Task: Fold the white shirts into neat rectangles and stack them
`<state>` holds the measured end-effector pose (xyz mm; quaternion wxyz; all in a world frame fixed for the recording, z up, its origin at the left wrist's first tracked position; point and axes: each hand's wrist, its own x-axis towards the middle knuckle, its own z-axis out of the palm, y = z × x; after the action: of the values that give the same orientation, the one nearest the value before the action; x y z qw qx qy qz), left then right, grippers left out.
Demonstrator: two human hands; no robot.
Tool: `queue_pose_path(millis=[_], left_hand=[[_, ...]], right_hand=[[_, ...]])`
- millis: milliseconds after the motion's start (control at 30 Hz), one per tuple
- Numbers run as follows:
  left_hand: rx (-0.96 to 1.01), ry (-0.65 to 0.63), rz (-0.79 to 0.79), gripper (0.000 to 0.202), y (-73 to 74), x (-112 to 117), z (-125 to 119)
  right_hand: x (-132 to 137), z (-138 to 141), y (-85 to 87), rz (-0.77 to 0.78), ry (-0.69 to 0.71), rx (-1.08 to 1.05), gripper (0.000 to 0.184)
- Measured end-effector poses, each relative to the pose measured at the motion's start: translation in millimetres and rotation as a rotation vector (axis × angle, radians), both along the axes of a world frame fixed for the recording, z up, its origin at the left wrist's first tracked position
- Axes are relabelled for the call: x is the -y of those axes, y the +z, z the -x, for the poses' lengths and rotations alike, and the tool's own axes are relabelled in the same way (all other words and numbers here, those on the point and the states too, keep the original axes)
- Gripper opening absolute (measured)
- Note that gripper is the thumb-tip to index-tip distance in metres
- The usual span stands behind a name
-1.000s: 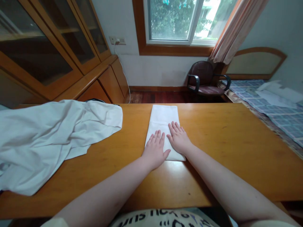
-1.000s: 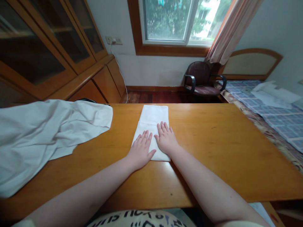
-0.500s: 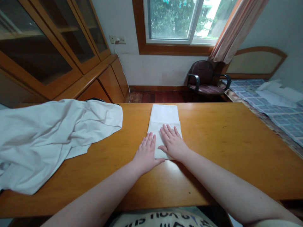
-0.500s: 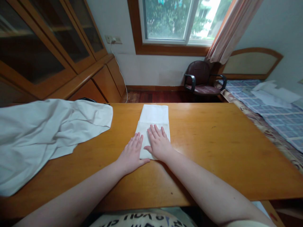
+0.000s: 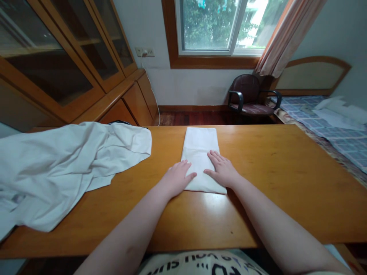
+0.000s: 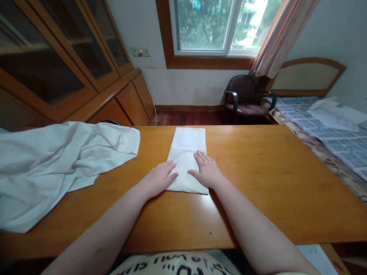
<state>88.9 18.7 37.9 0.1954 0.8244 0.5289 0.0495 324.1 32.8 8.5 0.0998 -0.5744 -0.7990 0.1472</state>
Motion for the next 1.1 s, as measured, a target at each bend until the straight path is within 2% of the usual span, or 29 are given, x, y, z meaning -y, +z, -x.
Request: queue_pose_path(millis=[67,167,300,400,533,633,867,967,1100], left_hand=[[0.059,0.017,-0.058,0.044,4.9,-13.3,4.1],[0.147,0.032,-0.223,0.033,-4.5,-26.1,8.0],[0.211,0.049,-0.283,0.038,-25.1,-30.8,15.2],[0.13,0.077,-0.267,0.042,-29.1,-32.0,26.5],[0.077,-0.02,-0.168,0.045,-25.7,-33.9,42.9],[0.079,-0.088,-0.086,0.049,-24.0,-35.0,51.2],[0.043,-0.123,-0.048,0.072,-19.8,-31.0,51.9],[0.059,-0.138,-0.13,0.065,-14.6,-29.2,43.9],[0.122,-0.232,-0.178,0.046,-10.1,-30.0,34.3]], right_hand=[[-1.8,-5.1,-2.2,-0.026,0.028,-0.091,0.068],[-6.9,-16.5,-5.6,-0.115,0.032,-0.266,0.047],[-15.3,-31.6,-9.0,-0.245,-0.172,-0.387,0.029],[-18.5,-39.7,-8.9,-0.25,-0.219,-0.375,0.032],[-17.8,-45.2,-4.9,-0.188,-0.06,-0.271,0.04],[-16.8,-45.8,-1.6,-0.132,-0.019,-0.175,0.043],[-17.7,-44.8,2.0,-0.111,-0.018,-0.109,0.037],[-18.1,-44.9,0.6,-0.102,-0.027,-0.138,0.035],[-20.0,-45.4,-5.9,-0.145,-0.031,-0.155,0.033]])
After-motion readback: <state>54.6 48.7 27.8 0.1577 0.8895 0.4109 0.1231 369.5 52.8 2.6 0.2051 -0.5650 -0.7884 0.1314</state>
